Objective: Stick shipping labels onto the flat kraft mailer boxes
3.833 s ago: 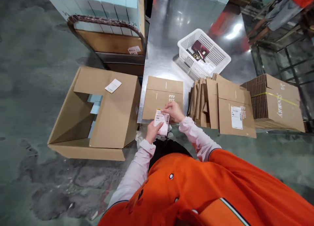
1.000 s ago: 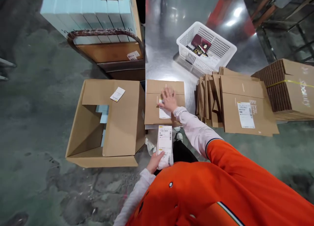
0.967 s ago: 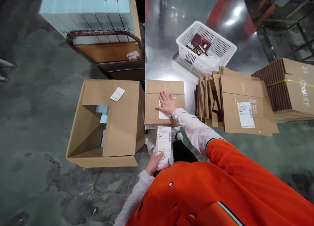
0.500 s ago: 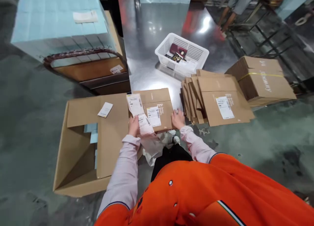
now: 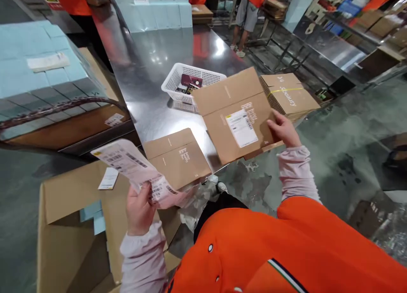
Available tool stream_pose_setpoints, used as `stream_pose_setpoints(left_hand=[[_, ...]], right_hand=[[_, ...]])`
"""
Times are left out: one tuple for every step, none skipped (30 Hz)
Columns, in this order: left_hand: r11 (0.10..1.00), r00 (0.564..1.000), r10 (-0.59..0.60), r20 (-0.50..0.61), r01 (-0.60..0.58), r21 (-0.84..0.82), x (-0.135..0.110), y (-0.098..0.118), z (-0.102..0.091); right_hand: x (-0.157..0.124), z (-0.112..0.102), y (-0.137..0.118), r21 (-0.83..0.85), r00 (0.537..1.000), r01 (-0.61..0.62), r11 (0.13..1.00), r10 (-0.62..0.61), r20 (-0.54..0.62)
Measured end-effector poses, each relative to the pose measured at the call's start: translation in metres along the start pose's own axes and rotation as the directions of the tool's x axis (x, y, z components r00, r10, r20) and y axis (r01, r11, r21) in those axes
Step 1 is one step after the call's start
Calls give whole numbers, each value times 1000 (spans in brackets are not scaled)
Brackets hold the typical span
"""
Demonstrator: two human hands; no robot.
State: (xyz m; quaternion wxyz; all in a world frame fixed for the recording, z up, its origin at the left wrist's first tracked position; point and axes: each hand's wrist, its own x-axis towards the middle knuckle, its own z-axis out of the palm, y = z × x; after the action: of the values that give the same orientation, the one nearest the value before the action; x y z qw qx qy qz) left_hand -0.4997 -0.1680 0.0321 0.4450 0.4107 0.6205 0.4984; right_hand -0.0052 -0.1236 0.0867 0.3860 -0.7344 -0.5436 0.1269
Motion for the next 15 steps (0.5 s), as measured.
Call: stream_pose_setpoints(left_hand=[[998, 999, -41, 6, 41, -56, -7, 2, 7], [989, 997, -81, 8, 82, -125, -13, 3, 16], [975, 993, -116, 12, 116, -187, -20, 3, 26], [960, 989, -145, 19, 145, -240, -27, 2, 36], [948, 986, -164, 30, 166, -271, -33, 1, 45], [945, 982, -177, 64, 187, -268, -39, -1, 53], [947, 975, -190, 119, 213, -239, -43, -2, 60], [952, 963, -201, 181, 235, -197, -45, -4, 64], [955, 950, -206, 234, 248, -162, -46, -6, 66], [956, 946, -203, 253, 247, -155, -46, -8, 65], [954, 953, -197, 229, 240, -181, -44, -11, 64], [946, 968, -192, 162, 227, -232, -42, -13, 60], [934, 978, -196, 74, 210, -290, -40, -17, 57], [920, 977, -211, 4, 200, -336, -39, -21, 53], [911, 972, -230, -40, 201, -360, -37, -25, 49]], right_hand=[[7, -14, 1, -142, 996, -31, 989, 19, -82], [7, -18, -4, -246, 993, -45, 968, 16, -117], [2, -10, -14, -292, 995, -28, 956, -3, -103], [-10, 8, -29, -278, 999, 25, 960, -33, -25], [-28, 34, -46, -151, 982, 104, 983, -77, 172], [-50, 65, -65, 55, 912, 134, 990, -145, 385], [-75, 97, -82, 251, 781, 93, 963, -227, 582], [-101, 128, -98, 394, 703, -3, 919, -279, 655], [-126, 156, -110, 482, 678, -104, 870, -292, 674], [-148, 178, -118, 524, 708, -181, 832, -259, 657], [-165, 194, -123, 540, 713, -219, 813, -244, 657], [-177, 205, -126, 533, 709, -229, 815, -235, 665], [-183, 211, -126, 514, 688, -219, 829, -243, 684], [-184, 213, -126, 497, 658, -199, 845, -260, 706], [-180, 214, -126, 487, 634, -180, 854, -278, 722]])
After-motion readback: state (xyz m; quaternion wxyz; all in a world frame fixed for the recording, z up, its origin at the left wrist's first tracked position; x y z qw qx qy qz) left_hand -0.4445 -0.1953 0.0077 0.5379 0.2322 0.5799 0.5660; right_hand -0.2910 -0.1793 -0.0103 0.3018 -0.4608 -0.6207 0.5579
